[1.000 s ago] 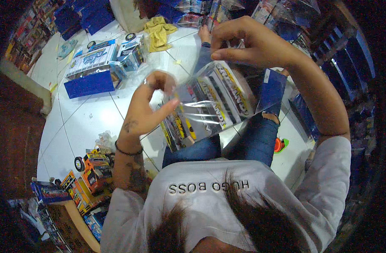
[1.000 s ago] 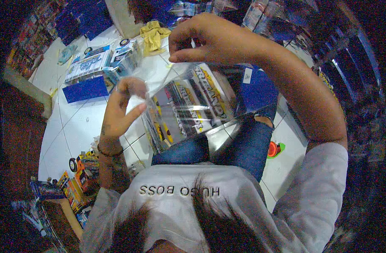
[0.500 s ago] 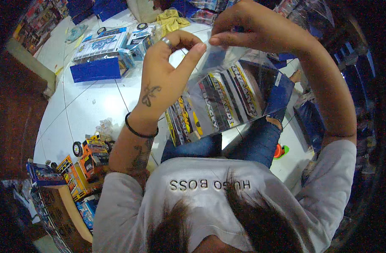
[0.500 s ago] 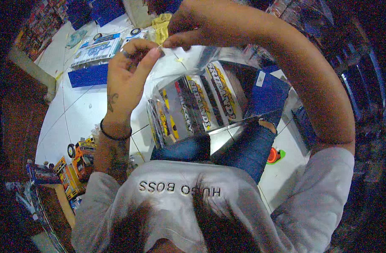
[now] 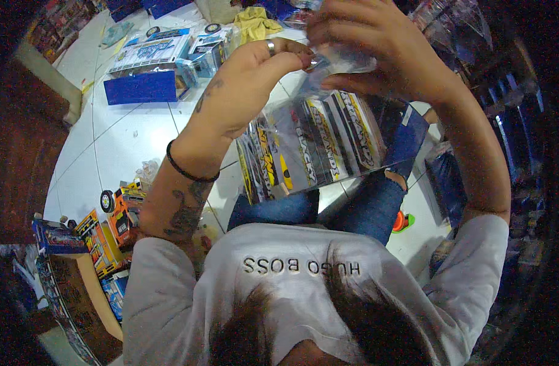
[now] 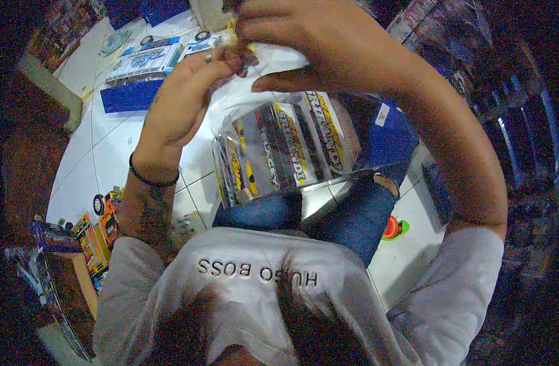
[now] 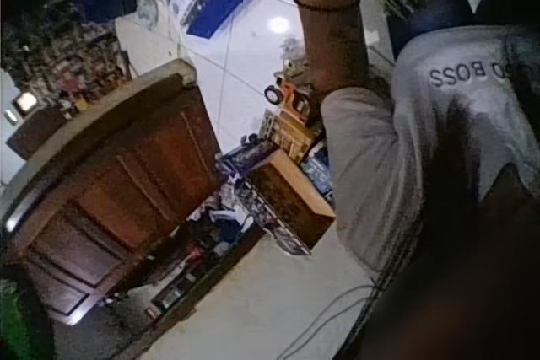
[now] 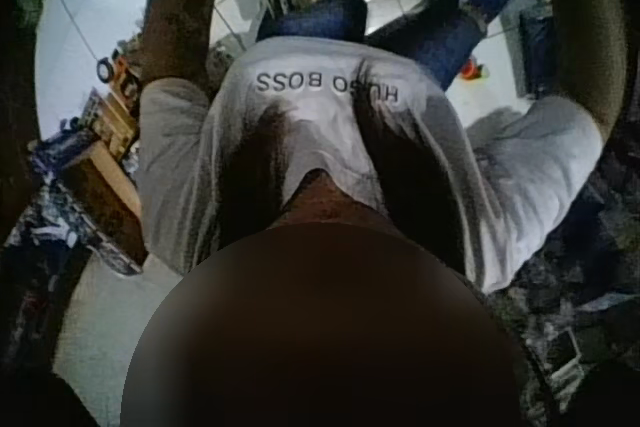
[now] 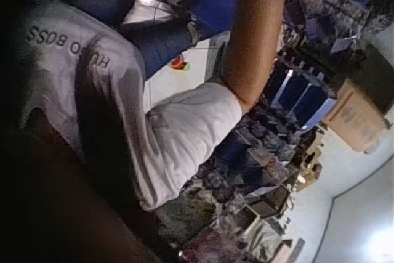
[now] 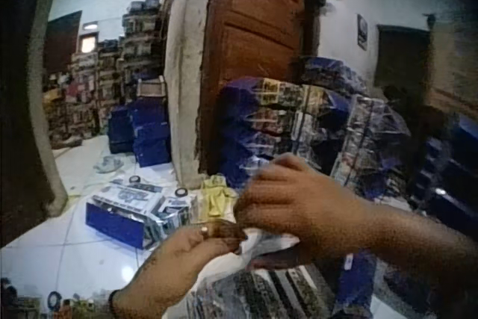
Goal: The person wraps several toy boxes in clear plastic film using a tape dispenser. They pull film from the roll, enclose each box, and seal the edges with tape. The person handles multiple boxes one at a time, rotating them to cover all sides.
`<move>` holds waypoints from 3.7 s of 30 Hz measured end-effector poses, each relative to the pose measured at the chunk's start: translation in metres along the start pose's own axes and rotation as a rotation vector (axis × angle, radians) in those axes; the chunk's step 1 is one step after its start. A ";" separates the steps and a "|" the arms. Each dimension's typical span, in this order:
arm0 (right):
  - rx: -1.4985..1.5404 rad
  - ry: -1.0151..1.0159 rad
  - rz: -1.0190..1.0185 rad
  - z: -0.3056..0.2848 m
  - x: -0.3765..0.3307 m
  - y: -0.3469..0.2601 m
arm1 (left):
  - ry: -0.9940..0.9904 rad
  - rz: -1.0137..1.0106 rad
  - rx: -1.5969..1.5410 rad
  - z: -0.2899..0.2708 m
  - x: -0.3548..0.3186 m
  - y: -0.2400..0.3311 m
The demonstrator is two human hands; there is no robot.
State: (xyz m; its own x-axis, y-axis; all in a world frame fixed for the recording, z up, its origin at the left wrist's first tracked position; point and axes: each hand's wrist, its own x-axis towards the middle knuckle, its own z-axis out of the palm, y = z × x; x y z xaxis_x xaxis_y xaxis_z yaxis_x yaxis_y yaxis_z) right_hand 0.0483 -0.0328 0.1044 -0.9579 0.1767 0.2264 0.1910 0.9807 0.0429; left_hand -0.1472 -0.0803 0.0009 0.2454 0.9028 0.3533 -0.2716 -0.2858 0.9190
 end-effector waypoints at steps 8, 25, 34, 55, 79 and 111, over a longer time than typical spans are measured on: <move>0.154 -0.098 -0.031 -0.005 0.008 0.007 | -0.010 0.307 0.636 -0.007 0.002 0.012; -0.034 -0.079 0.168 0.014 -0.015 0.006 | 0.030 0.376 0.744 0.000 -0.012 0.000; -0.227 0.073 0.127 -0.004 -0.005 -0.022 | -0.082 -0.180 0.268 0.006 -0.006 -0.005; -0.011 -0.040 0.048 0.008 -0.017 -0.013 | 0.003 0.390 1.115 0.011 -0.026 0.023; -0.160 -0.139 -0.209 0.020 -0.020 0.000 | -0.162 -0.093 0.571 0.002 -0.004 0.000; 0.163 -0.151 0.154 0.037 -0.029 0.000 | -0.046 0.307 0.940 0.009 -0.015 -0.007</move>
State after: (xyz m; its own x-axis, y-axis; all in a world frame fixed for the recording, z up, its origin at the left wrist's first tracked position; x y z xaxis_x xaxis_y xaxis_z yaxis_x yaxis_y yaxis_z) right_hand 0.0685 -0.0345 0.0613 -0.9436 0.3234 0.0703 0.3117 0.9398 -0.1403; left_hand -0.1405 -0.0941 -0.0096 0.3295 0.7392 0.5873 0.5150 -0.6621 0.5444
